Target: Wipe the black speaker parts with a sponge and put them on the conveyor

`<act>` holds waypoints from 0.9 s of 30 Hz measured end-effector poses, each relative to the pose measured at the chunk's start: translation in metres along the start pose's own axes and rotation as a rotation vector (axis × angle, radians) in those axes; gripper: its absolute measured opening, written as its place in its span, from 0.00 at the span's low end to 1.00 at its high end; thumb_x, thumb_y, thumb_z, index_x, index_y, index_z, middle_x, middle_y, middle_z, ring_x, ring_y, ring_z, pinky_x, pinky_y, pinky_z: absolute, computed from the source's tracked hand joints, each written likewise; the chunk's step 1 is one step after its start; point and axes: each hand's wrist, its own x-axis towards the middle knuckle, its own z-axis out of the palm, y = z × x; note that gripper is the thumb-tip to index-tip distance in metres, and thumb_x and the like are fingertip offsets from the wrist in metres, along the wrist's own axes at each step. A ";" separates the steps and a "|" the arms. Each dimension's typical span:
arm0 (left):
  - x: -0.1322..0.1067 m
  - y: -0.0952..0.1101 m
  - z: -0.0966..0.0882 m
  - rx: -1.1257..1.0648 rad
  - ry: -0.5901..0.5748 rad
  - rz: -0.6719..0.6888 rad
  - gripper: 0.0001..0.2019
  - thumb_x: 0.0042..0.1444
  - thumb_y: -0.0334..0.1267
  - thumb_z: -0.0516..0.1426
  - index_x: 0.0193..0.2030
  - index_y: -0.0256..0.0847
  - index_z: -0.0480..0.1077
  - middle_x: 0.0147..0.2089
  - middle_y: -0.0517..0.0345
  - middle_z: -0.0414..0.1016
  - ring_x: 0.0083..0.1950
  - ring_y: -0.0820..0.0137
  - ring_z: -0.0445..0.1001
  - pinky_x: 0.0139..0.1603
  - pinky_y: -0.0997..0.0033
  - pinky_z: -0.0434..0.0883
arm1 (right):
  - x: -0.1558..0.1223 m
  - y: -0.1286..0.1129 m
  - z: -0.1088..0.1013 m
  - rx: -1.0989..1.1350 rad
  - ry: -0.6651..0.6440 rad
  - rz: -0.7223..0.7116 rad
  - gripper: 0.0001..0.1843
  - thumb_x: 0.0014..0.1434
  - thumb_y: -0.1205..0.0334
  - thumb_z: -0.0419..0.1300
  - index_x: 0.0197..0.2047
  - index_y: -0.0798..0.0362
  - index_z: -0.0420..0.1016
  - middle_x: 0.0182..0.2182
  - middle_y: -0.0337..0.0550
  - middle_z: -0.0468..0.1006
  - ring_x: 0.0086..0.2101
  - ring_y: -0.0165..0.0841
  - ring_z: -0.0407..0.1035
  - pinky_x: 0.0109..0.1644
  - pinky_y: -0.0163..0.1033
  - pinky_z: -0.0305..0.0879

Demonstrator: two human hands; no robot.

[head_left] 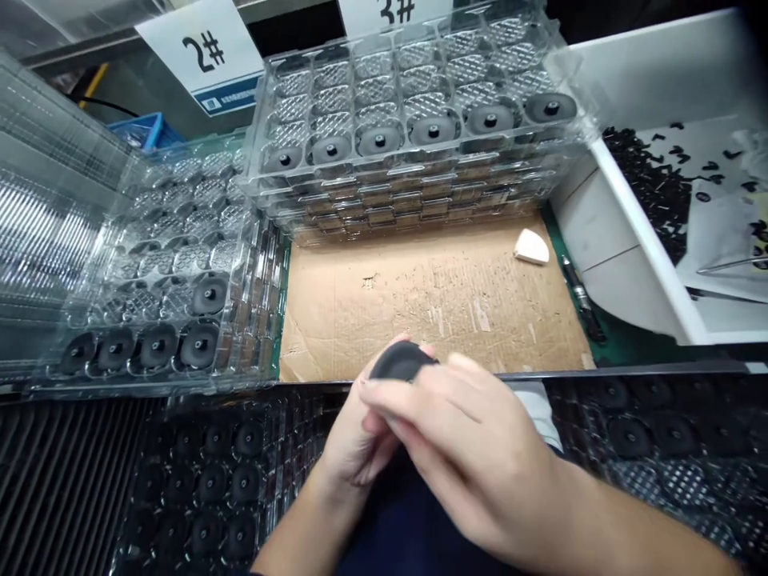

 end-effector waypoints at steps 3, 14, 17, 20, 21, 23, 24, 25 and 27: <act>-0.003 0.003 -0.008 -0.089 -0.059 0.000 0.36 0.27 0.47 0.72 0.49 0.47 0.73 0.48 0.58 0.77 0.49 0.64 0.75 0.53 0.67 0.69 | -0.013 -0.005 -0.014 -0.007 -0.153 0.065 0.13 0.61 0.73 0.49 0.46 0.57 0.72 0.32 0.41 0.77 0.30 0.29 0.68 0.36 0.37 0.61; -0.015 0.013 -0.025 -0.256 -0.210 0.026 0.30 0.36 0.46 0.70 0.50 0.48 0.73 0.53 0.54 0.76 0.45 0.63 0.78 0.55 0.62 0.69 | 0.013 0.044 0.010 0.117 0.058 0.380 0.12 0.64 0.64 0.52 0.48 0.48 0.74 0.41 0.41 0.79 0.38 0.31 0.72 0.39 0.36 0.67; -0.016 0.013 -0.033 -0.297 -0.215 0.032 0.29 0.36 0.46 0.69 0.49 0.47 0.73 0.52 0.55 0.77 0.46 0.64 0.79 0.52 0.66 0.72 | -0.018 0.058 0.031 0.176 0.022 0.633 0.14 0.63 0.56 0.54 0.49 0.49 0.75 0.47 0.44 0.78 0.45 0.36 0.73 0.46 0.42 0.70; -0.015 0.014 -0.038 -0.323 -0.204 0.043 0.28 0.36 0.47 0.69 0.48 0.46 0.74 0.48 0.57 0.80 0.45 0.66 0.79 0.47 0.72 0.73 | -0.052 0.058 0.050 0.226 -0.163 0.674 0.16 0.63 0.54 0.54 0.48 0.50 0.76 0.46 0.46 0.79 0.45 0.39 0.74 0.48 0.44 0.71; -0.014 0.014 -0.039 -0.326 -0.198 0.041 0.29 0.35 0.47 0.69 0.48 0.46 0.74 0.47 0.58 0.80 0.44 0.66 0.79 0.47 0.73 0.73 | -0.059 0.058 0.053 0.222 -0.204 0.677 0.16 0.63 0.53 0.53 0.48 0.50 0.76 0.45 0.47 0.80 0.44 0.39 0.74 0.47 0.45 0.72; -0.014 0.016 -0.040 -0.326 -0.194 0.034 0.29 0.34 0.47 0.70 0.47 0.46 0.74 0.47 0.57 0.80 0.44 0.66 0.79 0.47 0.72 0.73 | -0.064 0.056 0.052 0.194 -0.242 0.690 0.17 0.62 0.54 0.53 0.48 0.51 0.76 0.44 0.47 0.80 0.43 0.40 0.75 0.44 0.44 0.73; -0.013 0.017 -0.040 -0.325 -0.198 0.028 0.29 0.35 0.47 0.70 0.47 0.46 0.74 0.47 0.57 0.79 0.44 0.66 0.79 0.48 0.71 0.73 | -0.062 0.055 0.048 0.168 -0.226 0.705 0.16 0.62 0.54 0.53 0.48 0.51 0.75 0.44 0.47 0.80 0.42 0.40 0.75 0.43 0.44 0.73; -0.013 0.018 -0.040 -0.322 -0.204 0.023 0.29 0.35 0.47 0.70 0.47 0.46 0.74 0.47 0.57 0.79 0.44 0.66 0.79 0.49 0.70 0.72 | -0.056 0.052 0.042 0.137 -0.183 0.714 0.15 0.62 0.54 0.54 0.47 0.50 0.75 0.43 0.46 0.80 0.41 0.39 0.75 0.41 0.42 0.73; -0.014 0.019 -0.040 -0.314 -0.218 0.013 0.28 0.36 0.46 0.70 0.48 0.46 0.73 0.47 0.58 0.79 0.44 0.65 0.78 0.51 0.68 0.71 | -0.037 0.041 0.027 0.069 -0.050 0.683 0.12 0.62 0.57 0.55 0.47 0.47 0.75 0.43 0.43 0.80 0.40 0.37 0.75 0.38 0.39 0.71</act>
